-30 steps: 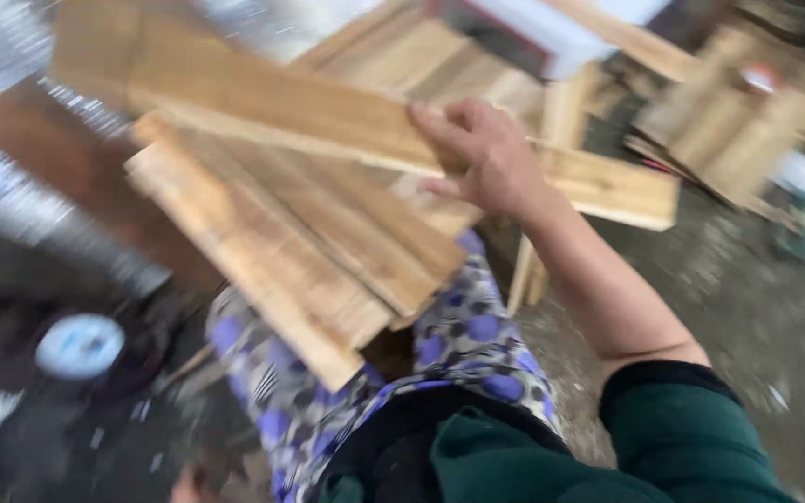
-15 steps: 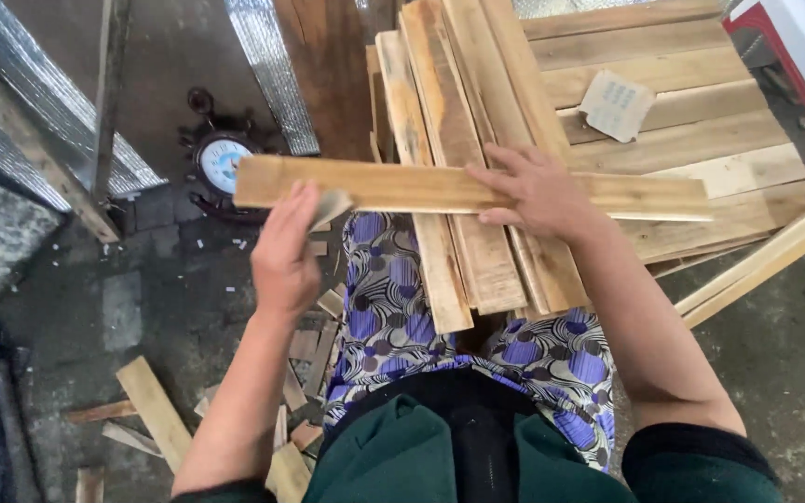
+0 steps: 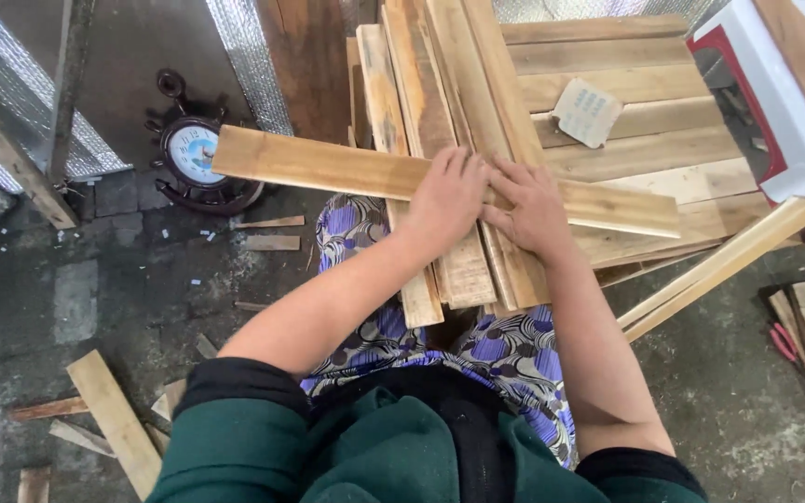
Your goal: Manually sanding the surfaces of multiple wooden planks using sandpaper in a workshop environment.
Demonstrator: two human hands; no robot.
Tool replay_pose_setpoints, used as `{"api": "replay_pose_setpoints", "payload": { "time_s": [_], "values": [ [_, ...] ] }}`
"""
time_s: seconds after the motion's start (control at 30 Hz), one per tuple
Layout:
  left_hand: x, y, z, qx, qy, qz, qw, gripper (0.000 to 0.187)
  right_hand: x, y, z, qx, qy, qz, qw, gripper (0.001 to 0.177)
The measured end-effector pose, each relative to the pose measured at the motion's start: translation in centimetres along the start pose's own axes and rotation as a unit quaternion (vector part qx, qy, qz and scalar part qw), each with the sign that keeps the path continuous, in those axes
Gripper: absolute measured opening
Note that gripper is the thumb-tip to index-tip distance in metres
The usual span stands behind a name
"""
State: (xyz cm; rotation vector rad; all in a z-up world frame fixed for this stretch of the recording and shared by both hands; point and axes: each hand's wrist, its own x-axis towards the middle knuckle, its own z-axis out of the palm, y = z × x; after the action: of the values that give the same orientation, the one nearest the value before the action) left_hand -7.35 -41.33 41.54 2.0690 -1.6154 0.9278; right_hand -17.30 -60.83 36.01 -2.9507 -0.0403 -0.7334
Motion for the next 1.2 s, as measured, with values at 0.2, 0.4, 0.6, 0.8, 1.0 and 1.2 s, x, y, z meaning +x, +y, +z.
{"api": "replay_pose_setpoints", "payload": {
  "time_s": [0.2,0.4,0.6,0.8,1.0,1.2],
  "values": [
    [-6.5,-6.2,-0.9,0.059,-0.077,0.056,0.994,0.034,0.7,-2.0,-2.1,0.025,0.014,0.017,0.999,0.069],
    [-15.0,-20.9,-5.2,0.197,0.000,0.022,0.980,0.028,0.6,-2.6,-2.2,0.010,-0.013,0.050,0.999,0.066],
    [-12.3,-15.6,-2.4,0.276,-0.135,-0.134,0.942,0.038,0.5,-2.8,-2.2,-0.009,-0.050,0.084,0.995,0.067],
    [-7.2,-1.9,0.2,0.029,-0.103,-0.065,0.992,0.043,0.5,-2.2,-1.7,-0.011,-0.040,0.073,0.996,0.069],
    [-13.4,-16.8,-0.9,0.204,-0.090,-0.034,0.974,0.034,0.4,-2.2,-1.6,-0.025,-0.012,0.055,0.998,0.067],
    [-15.1,-21.5,-4.3,0.222,-0.161,-0.185,0.944,0.043,0.3,-2.9,-1.9,-0.056,-0.038,0.099,0.993,0.065]
  ]
}}
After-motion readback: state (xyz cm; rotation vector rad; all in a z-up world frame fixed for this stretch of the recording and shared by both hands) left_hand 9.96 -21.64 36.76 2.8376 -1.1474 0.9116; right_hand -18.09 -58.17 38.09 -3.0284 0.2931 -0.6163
